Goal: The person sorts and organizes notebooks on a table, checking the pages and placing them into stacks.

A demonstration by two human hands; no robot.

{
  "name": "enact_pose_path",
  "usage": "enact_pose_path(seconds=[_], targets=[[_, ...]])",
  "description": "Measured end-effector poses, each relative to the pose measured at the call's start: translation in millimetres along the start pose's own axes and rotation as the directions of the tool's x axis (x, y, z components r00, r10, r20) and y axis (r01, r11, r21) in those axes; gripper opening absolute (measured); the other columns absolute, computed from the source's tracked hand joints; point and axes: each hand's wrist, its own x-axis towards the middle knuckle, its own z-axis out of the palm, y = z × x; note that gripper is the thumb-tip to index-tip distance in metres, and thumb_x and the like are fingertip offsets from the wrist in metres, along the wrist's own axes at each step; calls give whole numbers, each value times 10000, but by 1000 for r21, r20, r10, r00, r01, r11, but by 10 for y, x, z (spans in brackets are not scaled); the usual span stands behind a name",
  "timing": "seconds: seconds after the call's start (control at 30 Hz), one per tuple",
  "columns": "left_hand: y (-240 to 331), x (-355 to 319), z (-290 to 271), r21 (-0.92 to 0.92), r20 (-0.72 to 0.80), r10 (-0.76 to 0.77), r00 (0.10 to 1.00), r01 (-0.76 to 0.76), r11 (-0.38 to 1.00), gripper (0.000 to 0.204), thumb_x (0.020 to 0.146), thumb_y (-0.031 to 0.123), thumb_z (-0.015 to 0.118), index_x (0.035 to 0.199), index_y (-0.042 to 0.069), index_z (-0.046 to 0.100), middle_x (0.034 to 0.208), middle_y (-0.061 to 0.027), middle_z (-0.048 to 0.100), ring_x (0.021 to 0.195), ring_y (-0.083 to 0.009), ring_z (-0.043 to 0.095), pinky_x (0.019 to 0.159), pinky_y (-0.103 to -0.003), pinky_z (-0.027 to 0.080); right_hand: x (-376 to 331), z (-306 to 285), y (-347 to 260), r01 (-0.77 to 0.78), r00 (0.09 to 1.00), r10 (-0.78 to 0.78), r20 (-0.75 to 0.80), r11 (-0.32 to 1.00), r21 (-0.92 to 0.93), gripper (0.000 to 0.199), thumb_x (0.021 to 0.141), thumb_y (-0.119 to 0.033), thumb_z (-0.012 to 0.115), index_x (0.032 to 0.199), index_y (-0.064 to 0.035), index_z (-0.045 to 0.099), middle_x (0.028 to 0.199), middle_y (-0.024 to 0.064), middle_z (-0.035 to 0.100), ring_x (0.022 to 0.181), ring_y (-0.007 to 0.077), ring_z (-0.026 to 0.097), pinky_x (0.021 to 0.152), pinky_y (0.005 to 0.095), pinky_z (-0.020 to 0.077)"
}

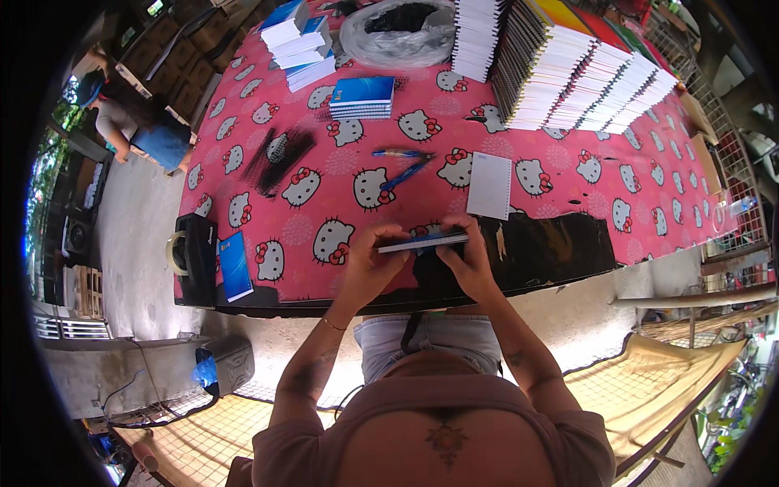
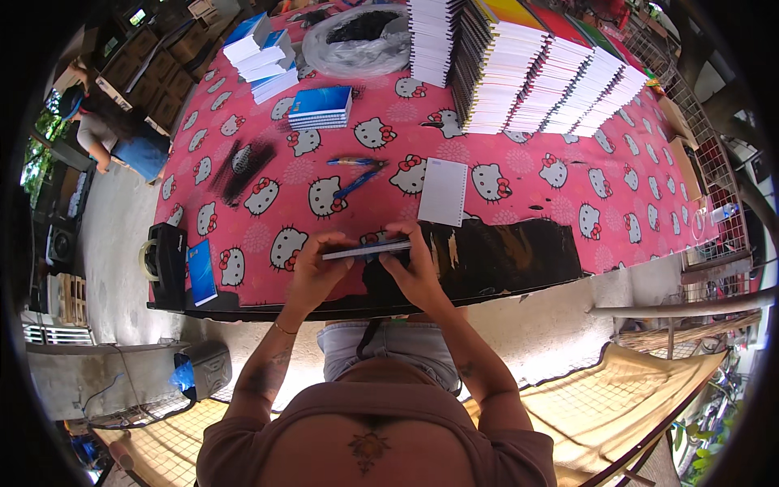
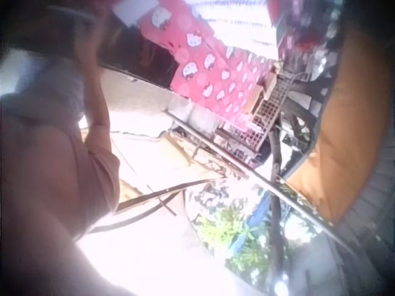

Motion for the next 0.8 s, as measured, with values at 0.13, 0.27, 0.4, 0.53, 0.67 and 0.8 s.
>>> enact_pose_path(seconds=[0.13, 0.27, 0.4, 0.53, 0.67, 0.8], targets=[[-50, 11, 161, -136, -111, -44, 993, 29, 990, 347, 861, -128, 599, 1144, 30, 477, 1073, -103, 611, 949, -141, 611, 821, -270, 511, -3, -15, 133, 16, 1000, -16, -5, 1000, 18, 341, 853, 32, 628, 1156, -42, 488, 1048, 91, 565, 995, 180, 546, 917, 302, 417], [-41, 4, 197, -40, -114, -32, 993, 28, 999, 337, 854, -136, 582, 1114, 42, 463, 1032, -94, 590, 950, -135, 593, 838, -274, 499, -29, -17, 174, -1, 1000, 2, -3, 997, 72, 292, 872, 0, 637, 1130, -28, 504, 1042, 100, 609, 982, 185, 571, 915, 308, 430], [4, 26, 258, -155, -190, 3, 982, -33, 987, 371, 842, -143, 583, 1135, 47, 457, 1028, -89, 581, 950, -130, 582, 836, -272, 494, -33, -6, 175, -42, 999, 42, 1, 997, 62, 249, 885, -44, 668, 1108, -18, 561, 1026, 106, 672, 948, 175, 615, 880, 301, 464], [-140, -51, 152, -74, -128, -62, 990, 53, 996, 381, 850, -137, 600, 1154, 49, 463, 1036, -85, 589, 950, -129, 582, 837, -262, 490, -42, -70, 69, -161, 982, 163, 100, 986, -35, 148, 922, -37, 657, 1052, -13, 589, 1052, 80, 668, 984, 128, 598, 905, 283, 457], [-123, -33, 105, -167, -82, -98, 992, 84, 982, 308, 871, -107, 644, 1119, 36, 528, 1047, -76, 610, 963, -126, 591, 841, -255, 496, -27, -111, 105, -151, 982, 145, 118, 988, 38, 146, 917, -16, 663, 1054, -7, 614, 1064, 91, 690, 1000, 126, 612, 911, 273, 464], [-218, -65, 10, -161, -48, 40, 998, -47, 986, 212, 878, -60, 688, 1055, 23, 608, 1048, -61, 645, 984, -114, 597, 842, -246, 502, -33, -116, 122, -121, 983, 115, 146, 992, 32, 157, 909, 6, 665, 1056, -6, 612, 1091, 106, 699, 1029, 134, 624, 915, 271, 468]])
